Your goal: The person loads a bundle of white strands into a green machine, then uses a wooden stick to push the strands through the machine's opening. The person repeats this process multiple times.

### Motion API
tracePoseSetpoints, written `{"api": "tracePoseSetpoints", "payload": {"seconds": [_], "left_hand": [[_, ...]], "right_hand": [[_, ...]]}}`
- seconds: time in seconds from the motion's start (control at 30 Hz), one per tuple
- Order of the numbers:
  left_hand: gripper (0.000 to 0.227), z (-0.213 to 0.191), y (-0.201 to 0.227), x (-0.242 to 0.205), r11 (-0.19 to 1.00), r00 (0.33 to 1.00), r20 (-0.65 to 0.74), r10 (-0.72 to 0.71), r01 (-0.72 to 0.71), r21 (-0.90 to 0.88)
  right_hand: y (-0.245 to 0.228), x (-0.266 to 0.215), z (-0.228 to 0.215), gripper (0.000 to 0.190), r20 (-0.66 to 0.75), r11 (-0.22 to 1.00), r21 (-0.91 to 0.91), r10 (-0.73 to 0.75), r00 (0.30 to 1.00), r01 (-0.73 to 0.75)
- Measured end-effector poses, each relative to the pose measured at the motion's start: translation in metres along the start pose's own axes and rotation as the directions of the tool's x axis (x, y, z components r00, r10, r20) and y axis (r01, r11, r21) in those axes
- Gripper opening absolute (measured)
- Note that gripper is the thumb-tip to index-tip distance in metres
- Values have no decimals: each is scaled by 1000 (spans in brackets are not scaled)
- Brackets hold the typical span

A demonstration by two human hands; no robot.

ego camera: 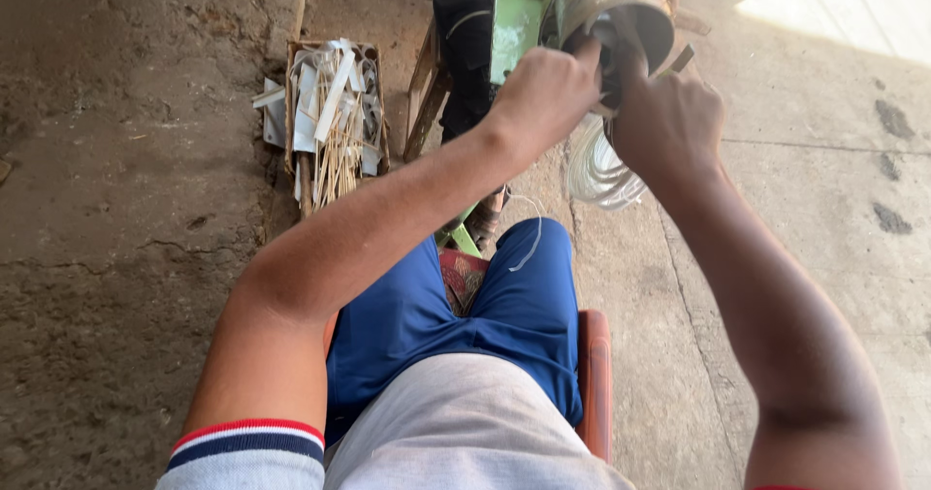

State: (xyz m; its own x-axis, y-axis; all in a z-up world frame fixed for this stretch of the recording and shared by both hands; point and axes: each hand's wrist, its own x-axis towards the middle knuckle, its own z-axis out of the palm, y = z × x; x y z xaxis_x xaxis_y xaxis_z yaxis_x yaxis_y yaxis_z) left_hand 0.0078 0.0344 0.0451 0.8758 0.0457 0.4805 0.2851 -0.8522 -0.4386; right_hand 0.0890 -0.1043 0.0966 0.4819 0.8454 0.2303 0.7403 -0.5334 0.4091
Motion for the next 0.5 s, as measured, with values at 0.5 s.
{"api": "tracePoseSetpoints", "payload": {"seconds": [0.5], "left_hand": [[18,-11,0,-4,1000,997,-78,6,-8,-19]], "right_hand": [[-2,-23,21,55,-404,945,-325,-165,899,27]]}}
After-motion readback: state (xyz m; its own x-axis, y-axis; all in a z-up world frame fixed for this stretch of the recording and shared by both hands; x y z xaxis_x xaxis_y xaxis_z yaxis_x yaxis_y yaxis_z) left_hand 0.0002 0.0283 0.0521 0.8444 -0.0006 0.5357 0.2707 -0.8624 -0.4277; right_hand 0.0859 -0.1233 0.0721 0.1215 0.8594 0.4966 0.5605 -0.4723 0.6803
